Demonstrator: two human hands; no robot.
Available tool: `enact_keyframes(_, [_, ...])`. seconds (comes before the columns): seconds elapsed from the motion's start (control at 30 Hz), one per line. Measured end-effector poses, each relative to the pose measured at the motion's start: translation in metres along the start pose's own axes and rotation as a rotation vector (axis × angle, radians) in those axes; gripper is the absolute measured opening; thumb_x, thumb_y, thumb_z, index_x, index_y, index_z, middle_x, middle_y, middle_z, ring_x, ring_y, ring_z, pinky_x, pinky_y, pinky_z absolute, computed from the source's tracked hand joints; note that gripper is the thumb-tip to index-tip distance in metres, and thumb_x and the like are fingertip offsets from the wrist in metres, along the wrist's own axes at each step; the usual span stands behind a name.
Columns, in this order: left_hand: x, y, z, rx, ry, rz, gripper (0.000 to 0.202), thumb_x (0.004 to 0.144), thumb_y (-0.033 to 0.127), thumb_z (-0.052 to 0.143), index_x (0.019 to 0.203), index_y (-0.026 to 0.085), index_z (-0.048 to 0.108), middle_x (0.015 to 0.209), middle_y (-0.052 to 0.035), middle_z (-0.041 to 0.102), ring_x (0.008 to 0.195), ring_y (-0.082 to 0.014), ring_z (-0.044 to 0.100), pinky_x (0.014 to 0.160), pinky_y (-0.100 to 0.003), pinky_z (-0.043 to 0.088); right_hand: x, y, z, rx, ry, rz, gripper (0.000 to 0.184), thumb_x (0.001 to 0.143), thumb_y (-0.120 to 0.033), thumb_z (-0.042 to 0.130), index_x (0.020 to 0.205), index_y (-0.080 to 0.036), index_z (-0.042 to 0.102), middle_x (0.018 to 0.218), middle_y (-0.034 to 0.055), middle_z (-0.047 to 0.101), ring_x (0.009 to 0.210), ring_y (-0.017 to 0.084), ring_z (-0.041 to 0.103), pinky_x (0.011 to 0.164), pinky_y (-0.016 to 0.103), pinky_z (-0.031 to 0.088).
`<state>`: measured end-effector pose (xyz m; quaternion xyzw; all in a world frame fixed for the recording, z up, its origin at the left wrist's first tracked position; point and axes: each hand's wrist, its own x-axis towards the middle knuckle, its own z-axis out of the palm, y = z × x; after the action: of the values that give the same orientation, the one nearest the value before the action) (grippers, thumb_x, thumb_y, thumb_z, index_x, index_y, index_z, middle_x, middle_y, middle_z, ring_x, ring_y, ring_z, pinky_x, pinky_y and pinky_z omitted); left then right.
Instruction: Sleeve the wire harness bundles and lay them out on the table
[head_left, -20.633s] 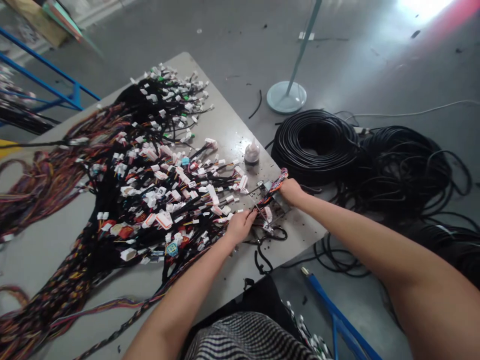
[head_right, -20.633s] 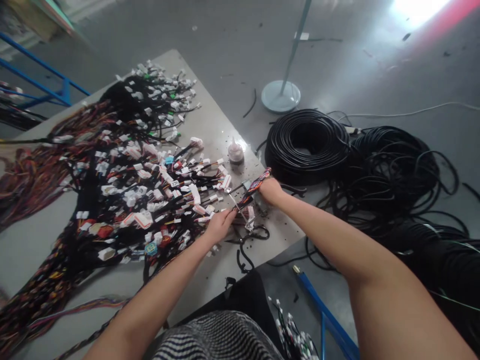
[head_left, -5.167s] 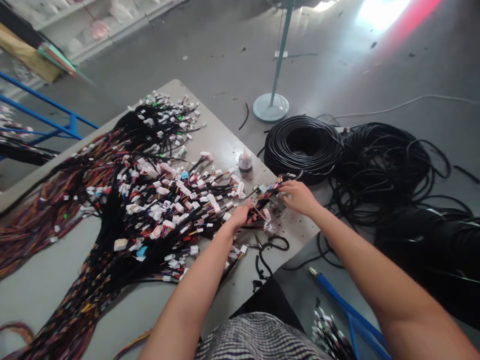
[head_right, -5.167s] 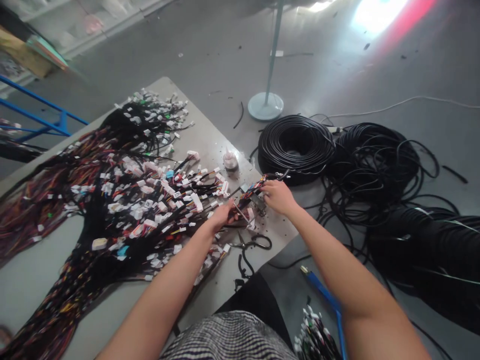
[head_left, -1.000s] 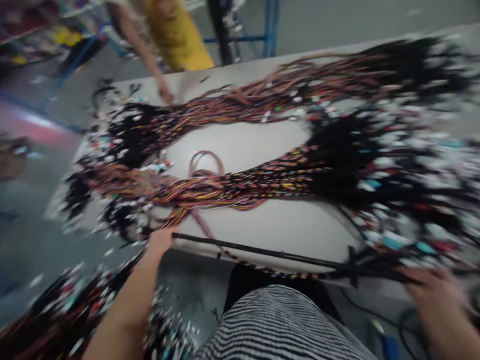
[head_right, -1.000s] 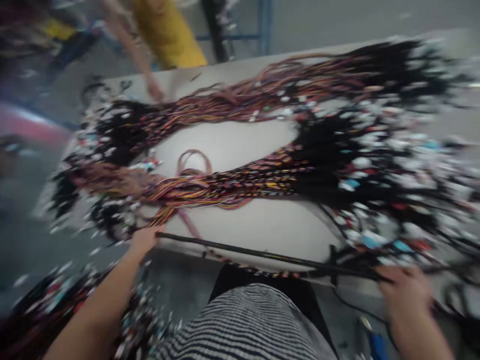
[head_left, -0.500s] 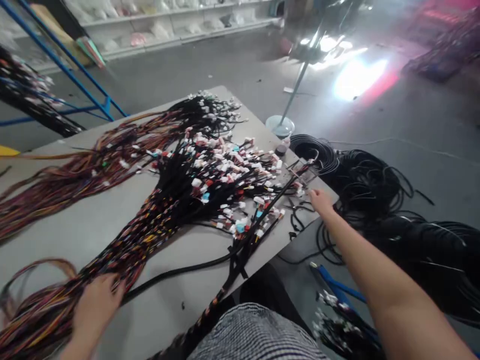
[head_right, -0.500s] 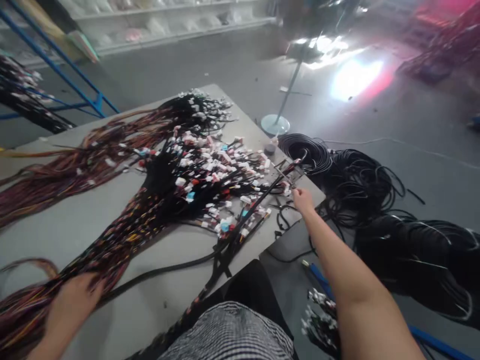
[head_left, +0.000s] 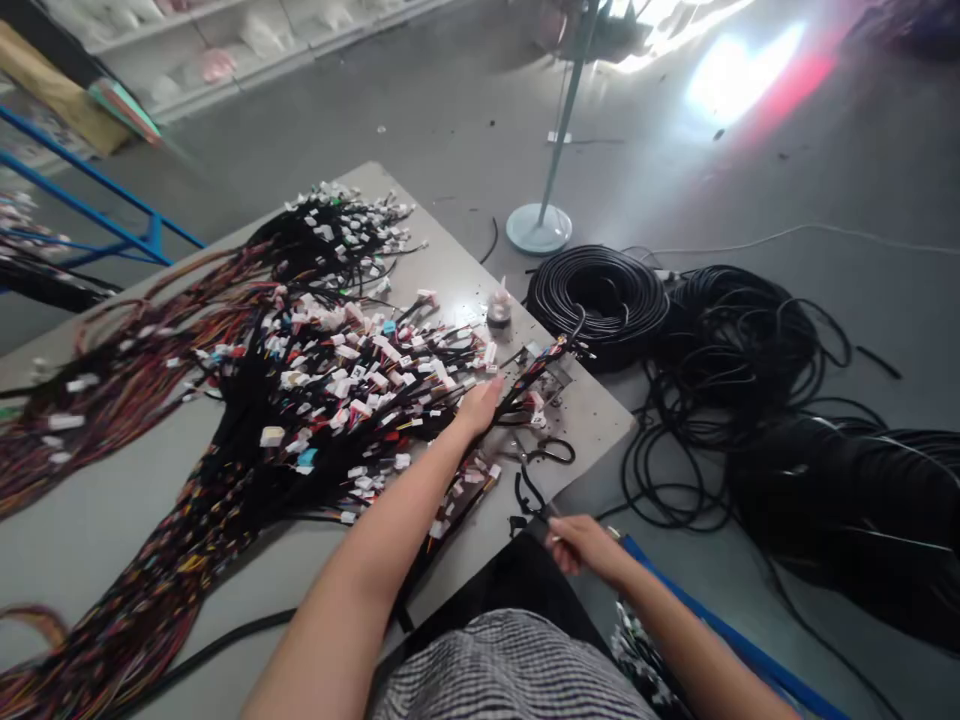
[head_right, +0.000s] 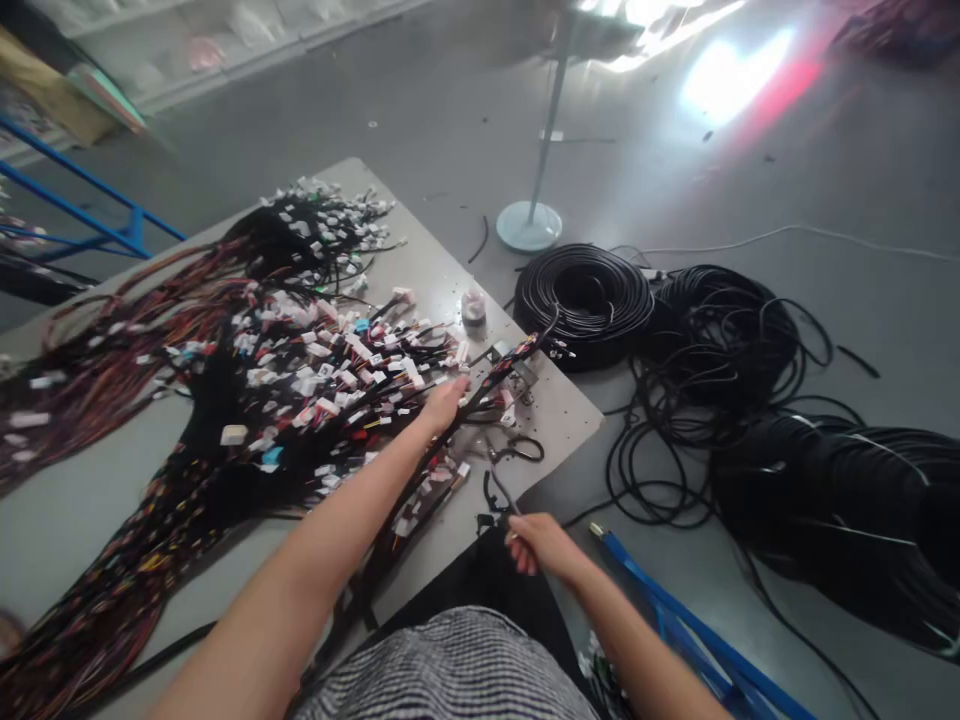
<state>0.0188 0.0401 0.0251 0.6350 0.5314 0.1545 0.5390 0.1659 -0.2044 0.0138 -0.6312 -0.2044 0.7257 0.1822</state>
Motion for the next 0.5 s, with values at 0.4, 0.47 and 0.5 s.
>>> enact_keyframes(0.4, [0.048,0.011,0.034,-0.531,-0.383,-0.308,0.068,0.072,0.082,0.055,0.083,0.015,0.06,0.047,0.0074,0.037,0.034,-0.0045,0.024,0.038,-0.022,0.011,0.061,-0.171,-0.047,-0.126,0.801,-0.506,0.017,0.092,-0.032,0.05,0.084,-0.019,0.057,0.065,0.0013,0.058,0.063,0.015,0.053,0.064,0.026,0.04])
enact_keyframes(0.47, [0.048,0.011,0.035,-0.549,-0.383,-0.321,0.069,0.069,0.083,0.056,0.084,0.016,0.06,0.047,0.0077,0.036,0.035,-0.0044,0.024,0.039,-0.023,0.009,0.077,-0.218,-0.074,0.077,0.839,-0.481,0.007,0.084,-0.022,0.061,0.087,-0.019,0.056,0.062,-0.0023,0.051,0.062,0.014,0.049,0.063,0.024,0.039])
enact_keyframes(0.5, [0.048,0.012,0.035,-0.552,-0.38,-0.326,0.069,0.068,0.083,0.057,0.084,0.016,0.06,0.046,0.0078,0.036,0.035,-0.0044,0.024,0.039,-0.023,0.009,0.088,-0.239,-0.082,0.134,0.813,-0.447,0.01,0.08,-0.018,0.064,0.083,-0.018,0.054,0.059,-0.0037,0.047,0.059,0.013,0.047,0.061,0.023,0.039])
